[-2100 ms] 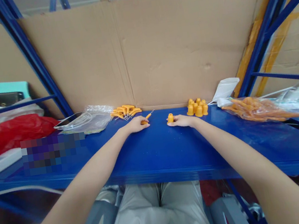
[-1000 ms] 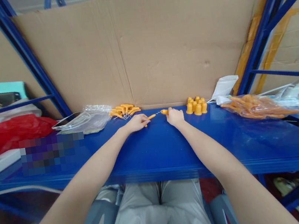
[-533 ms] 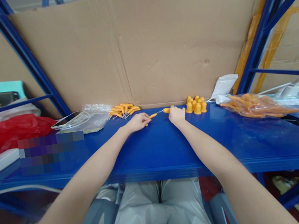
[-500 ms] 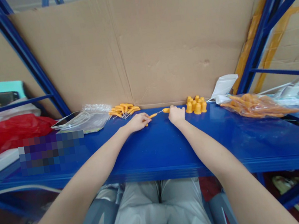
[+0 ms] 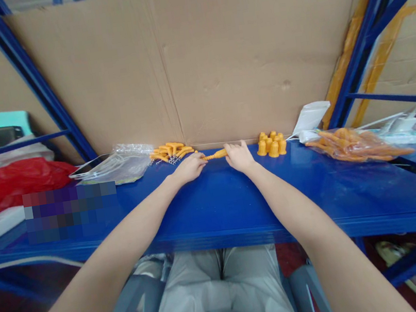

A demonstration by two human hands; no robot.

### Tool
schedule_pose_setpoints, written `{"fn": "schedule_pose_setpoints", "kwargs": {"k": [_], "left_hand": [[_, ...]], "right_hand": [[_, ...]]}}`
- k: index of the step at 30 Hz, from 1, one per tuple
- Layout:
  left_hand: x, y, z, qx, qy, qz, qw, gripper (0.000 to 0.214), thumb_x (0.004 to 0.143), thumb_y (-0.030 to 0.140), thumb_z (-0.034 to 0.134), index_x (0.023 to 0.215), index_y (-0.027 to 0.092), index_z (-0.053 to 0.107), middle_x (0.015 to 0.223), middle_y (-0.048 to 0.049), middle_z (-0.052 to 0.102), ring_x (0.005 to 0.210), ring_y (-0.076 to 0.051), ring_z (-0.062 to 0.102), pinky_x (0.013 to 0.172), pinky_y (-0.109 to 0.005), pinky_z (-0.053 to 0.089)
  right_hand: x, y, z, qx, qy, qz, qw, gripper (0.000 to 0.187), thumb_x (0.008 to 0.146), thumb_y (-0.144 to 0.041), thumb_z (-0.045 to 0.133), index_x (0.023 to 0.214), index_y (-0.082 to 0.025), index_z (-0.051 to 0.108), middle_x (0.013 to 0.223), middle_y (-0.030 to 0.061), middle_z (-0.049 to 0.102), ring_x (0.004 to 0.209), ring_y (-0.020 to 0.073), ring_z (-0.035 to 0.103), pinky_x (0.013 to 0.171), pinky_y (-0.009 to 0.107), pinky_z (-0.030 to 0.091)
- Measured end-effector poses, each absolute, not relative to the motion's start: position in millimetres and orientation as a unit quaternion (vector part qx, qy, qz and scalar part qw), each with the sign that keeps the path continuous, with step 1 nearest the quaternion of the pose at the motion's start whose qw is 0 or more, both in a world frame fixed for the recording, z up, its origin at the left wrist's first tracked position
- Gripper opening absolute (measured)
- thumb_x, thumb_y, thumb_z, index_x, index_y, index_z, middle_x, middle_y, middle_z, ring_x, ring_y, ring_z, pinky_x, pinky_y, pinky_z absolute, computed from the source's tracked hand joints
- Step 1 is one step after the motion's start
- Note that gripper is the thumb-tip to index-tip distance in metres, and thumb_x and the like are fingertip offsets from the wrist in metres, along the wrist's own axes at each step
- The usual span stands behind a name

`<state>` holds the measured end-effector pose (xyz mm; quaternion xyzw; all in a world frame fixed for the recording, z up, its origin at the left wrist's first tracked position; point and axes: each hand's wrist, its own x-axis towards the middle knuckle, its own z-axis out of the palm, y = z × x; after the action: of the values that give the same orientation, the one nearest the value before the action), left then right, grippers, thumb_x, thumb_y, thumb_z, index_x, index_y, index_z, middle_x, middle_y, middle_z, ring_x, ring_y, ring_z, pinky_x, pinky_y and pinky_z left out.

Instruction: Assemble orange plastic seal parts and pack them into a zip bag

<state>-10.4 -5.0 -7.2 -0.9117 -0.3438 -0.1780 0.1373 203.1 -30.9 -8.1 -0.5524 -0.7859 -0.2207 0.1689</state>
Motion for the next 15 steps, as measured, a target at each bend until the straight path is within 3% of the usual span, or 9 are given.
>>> {"fn": "schedule_pose_setpoints", "kwargs": {"k": [6,11,13,15], "left_hand": [[-12.5,2.6,-10.3,-0.915,-0.340,-0.191,0.105,0.026,0.083,0.004,0.051,0.087,0.013,0.075,0.104,-0.0117,0.069,0.102,-0.023,0.064,0.096,-0.036,0.049],[-16.7,13.7,-16.6,-0.898,-0.352,-0.263,0.031,0.020,0.078,0.004,0.056,0.082,0.015,0.071,0.110,-0.0099,0.066,0.105,-0.023,0.063,0.101,-0.039,0.047],[-17.4,17.2,-19.3,-0.874,-0.354,-0.331,0.000,0.023,0.073,0.004,0.062,0.092,0.014,0.069,0.117,-0.0110,0.063,0.113,-0.024,0.060,0.105,-0.041,0.044],[-16.6,19.0,-21.4,-0.839,-0.369,-0.398,-0.045,0.044,0.066,0.003,0.069,0.108,0.014,0.064,0.125,-0.0130,0.059,0.122,-0.026,0.054,0.107,-0.041,0.041]], "right_hand": [[213.9,-23.8,-10.2,-0.517,-0.819,-0.165,0.186,0.042,0.092,-0.024,0.049,0.130,-0.006,0.054,0.124,0.0203,0.065,0.111,0.0292,0.064,0.093,0.038,0.044],[212.3,-23.6,-11.6,-0.511,-0.820,-0.156,0.203,0.040,0.091,-0.026,0.052,0.127,-0.009,0.056,0.120,0.0194,0.067,0.106,0.0299,0.066,0.090,0.040,0.048],[211.8,-23.3,-12.1,-0.515,-0.815,-0.157,0.216,0.040,0.091,-0.026,0.052,0.127,-0.010,0.057,0.120,0.0189,0.068,0.105,0.0301,0.066,0.089,0.041,0.048],[211.8,-22.5,-12.6,-0.515,-0.812,-0.156,0.225,0.039,0.091,-0.027,0.052,0.126,-0.011,0.057,0.119,0.0177,0.068,0.104,0.0295,0.067,0.089,0.040,0.049]]}}
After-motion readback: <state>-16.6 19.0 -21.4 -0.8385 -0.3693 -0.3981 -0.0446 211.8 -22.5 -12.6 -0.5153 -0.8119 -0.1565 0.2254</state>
